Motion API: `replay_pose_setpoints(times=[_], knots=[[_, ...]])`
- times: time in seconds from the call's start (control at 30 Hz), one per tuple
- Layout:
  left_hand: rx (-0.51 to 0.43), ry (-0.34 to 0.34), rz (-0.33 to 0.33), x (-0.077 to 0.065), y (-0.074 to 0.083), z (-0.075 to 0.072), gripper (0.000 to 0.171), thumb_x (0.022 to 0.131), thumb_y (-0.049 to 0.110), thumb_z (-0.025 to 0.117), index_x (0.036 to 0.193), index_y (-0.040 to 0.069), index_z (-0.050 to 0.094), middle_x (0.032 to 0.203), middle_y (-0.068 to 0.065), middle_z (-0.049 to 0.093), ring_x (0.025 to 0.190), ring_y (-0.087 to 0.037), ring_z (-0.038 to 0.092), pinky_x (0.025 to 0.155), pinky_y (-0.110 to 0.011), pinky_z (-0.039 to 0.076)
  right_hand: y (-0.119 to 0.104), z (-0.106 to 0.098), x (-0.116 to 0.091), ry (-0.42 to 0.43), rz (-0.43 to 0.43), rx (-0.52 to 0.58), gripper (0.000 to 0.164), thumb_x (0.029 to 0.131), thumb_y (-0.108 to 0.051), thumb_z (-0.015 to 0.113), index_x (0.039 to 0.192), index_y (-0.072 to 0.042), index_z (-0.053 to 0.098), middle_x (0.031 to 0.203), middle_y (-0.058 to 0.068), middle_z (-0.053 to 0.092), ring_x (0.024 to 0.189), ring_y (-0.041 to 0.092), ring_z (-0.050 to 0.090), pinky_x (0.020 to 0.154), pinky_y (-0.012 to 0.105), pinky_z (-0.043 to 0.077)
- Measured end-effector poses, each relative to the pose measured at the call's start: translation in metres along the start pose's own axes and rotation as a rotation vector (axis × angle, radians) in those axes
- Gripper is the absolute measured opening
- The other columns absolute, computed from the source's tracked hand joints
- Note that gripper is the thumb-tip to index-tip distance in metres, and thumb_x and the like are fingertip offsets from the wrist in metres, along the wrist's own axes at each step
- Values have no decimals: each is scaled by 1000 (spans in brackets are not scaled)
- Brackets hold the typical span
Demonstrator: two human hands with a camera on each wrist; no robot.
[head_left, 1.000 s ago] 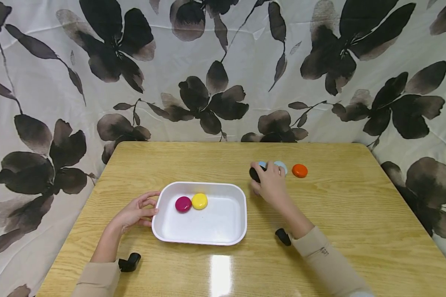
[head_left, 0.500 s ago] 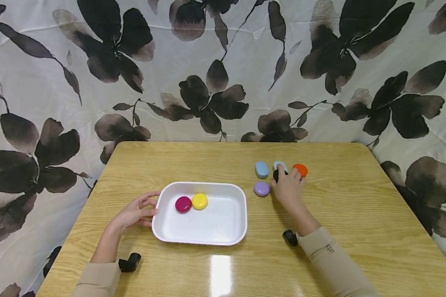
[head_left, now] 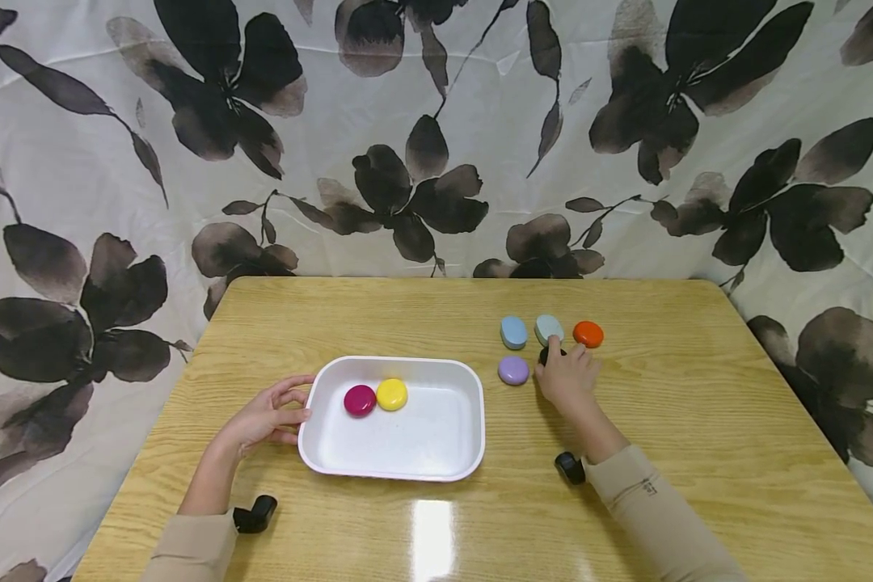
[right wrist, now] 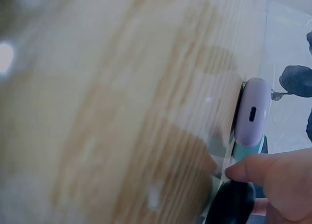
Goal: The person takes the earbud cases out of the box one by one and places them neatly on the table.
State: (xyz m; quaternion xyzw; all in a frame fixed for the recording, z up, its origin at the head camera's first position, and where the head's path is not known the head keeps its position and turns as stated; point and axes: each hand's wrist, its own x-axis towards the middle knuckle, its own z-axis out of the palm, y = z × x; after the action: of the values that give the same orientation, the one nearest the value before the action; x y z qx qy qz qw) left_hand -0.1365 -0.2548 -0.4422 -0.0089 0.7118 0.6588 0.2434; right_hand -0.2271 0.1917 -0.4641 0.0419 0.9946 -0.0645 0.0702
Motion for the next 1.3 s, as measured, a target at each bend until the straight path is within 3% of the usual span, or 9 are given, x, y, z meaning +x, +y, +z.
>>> replay_pose_setpoints(times=[0.7, 0.83, 1.03, 1.3], knots=[[-1, 15, -23, 0, 5, 2, 64, 87, 6, 60, 140, 2, 26, 97, -3, 52, 76, -17, 61, 62, -36, 56, 1, -4, 0, -98, 38, 40, 61, 93, -35, 48, 137, -7, 18, 111, 41, 29, 102, 57, 39, 89, 68, 25], [8, 13, -30, 1, 7, 1, 65, 86, 7, 61, 140, 2, 25, 99, -4, 51, 77, -17, 61, 63, -36, 56, -1, -14, -3, -66, 14, 29, 64, 90, -37, 53, 137, -6, 21, 108, 40, 32, 98, 56, 41, 86, 66, 29], [12, 22, -30, 1, 6, 1, 65, 86, 6, 61, 140, 3, 25, 98, -5, 50, 77, -17, 60, 63, -37, 56, -18, -42, -13, 109, -100, 38, 60, 87, -34, 57, 134, -9, 30, 113, 32, 38, 102, 48, 39, 85, 63, 29], [7, 12, -22, 1, 4, 0, 64, 87, 6, 60, 140, 2, 25, 100, -5, 50, 79, -18, 61, 64, -38, 56, -67, -54, -34, 249, -400, 191, 52, 86, -23, 61, 131, -11, 37, 121, 19, 43, 109, 39, 39, 93, 59, 32]])
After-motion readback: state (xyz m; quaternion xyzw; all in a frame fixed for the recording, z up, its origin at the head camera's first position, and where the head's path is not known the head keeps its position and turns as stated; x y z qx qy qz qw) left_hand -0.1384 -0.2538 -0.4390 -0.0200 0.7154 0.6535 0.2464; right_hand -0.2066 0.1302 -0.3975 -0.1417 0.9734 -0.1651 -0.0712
